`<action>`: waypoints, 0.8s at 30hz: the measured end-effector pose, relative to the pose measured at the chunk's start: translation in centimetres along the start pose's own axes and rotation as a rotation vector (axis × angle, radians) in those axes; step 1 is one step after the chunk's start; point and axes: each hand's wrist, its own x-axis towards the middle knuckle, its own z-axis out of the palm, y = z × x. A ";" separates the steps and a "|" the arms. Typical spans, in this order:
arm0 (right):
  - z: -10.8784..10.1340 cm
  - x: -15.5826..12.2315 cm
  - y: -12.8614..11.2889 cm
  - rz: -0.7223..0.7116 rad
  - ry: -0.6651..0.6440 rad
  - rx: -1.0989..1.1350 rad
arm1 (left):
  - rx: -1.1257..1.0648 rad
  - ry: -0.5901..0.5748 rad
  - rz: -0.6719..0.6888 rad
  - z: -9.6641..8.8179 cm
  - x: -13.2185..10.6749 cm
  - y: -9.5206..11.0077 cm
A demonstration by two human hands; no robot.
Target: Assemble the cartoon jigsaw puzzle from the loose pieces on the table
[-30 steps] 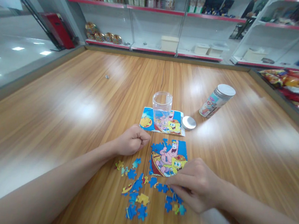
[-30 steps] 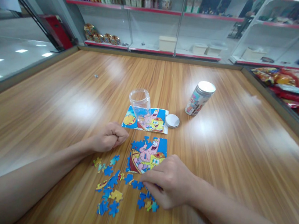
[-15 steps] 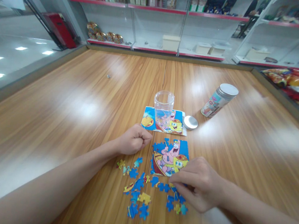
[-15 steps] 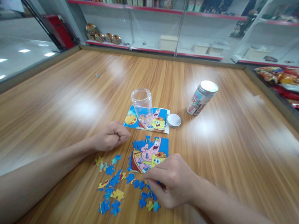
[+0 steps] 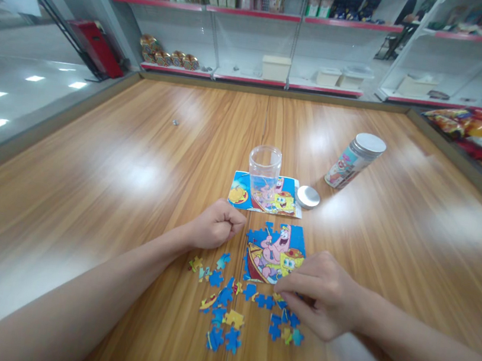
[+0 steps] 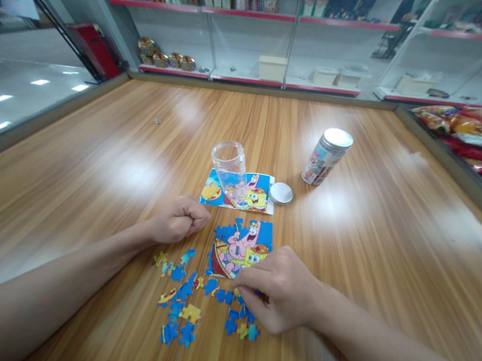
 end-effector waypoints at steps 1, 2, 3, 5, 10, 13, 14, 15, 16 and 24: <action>0.0 0.0 0.0 0.000 0.000 0.001 | 0.000 0.002 0.001 0.0 0.0 0.0; 0.0 0.0 0.0 0.001 -0.001 0.003 | 0.000 0.003 0.003 0.0 0.0 0.0; 0.0 0.0 0.0 0.000 -0.001 0.004 | -0.001 0.003 0.004 0.0 0.0 0.1; 0.0 0.0 0.1 -0.004 0.000 0.005 | -0.003 0.002 0.007 0.0 0.0 0.1; 0.0 0.1 0.2 -0.002 0.005 0.004 | -0.014 -0.004 0.007 0.0 0.1 0.0; 0.0 0.0 -0.1 0.001 0.002 0.005 | -0.020 -0.007 0.006 0.0 0.1 0.1; -0.1 0.0 -0.1 0.005 0.023 0.002 | -0.021 -0.008 0.005 0.0 0.1 0.1; -0.1 0.0 -0.1 0.019 0.067 -0.008 | -0.022 -0.008 0.006 0.0 0.2 0.1; -0.3 0.0 0.1 0.054 0.135 -0.028 | -0.021 -0.008 0.006 0.1 0.2 0.1; -2.3 -0.2 4.4 0.510 0.459 0.070 | 0.009 -0.003 0.002 0.1 0.2 -0.1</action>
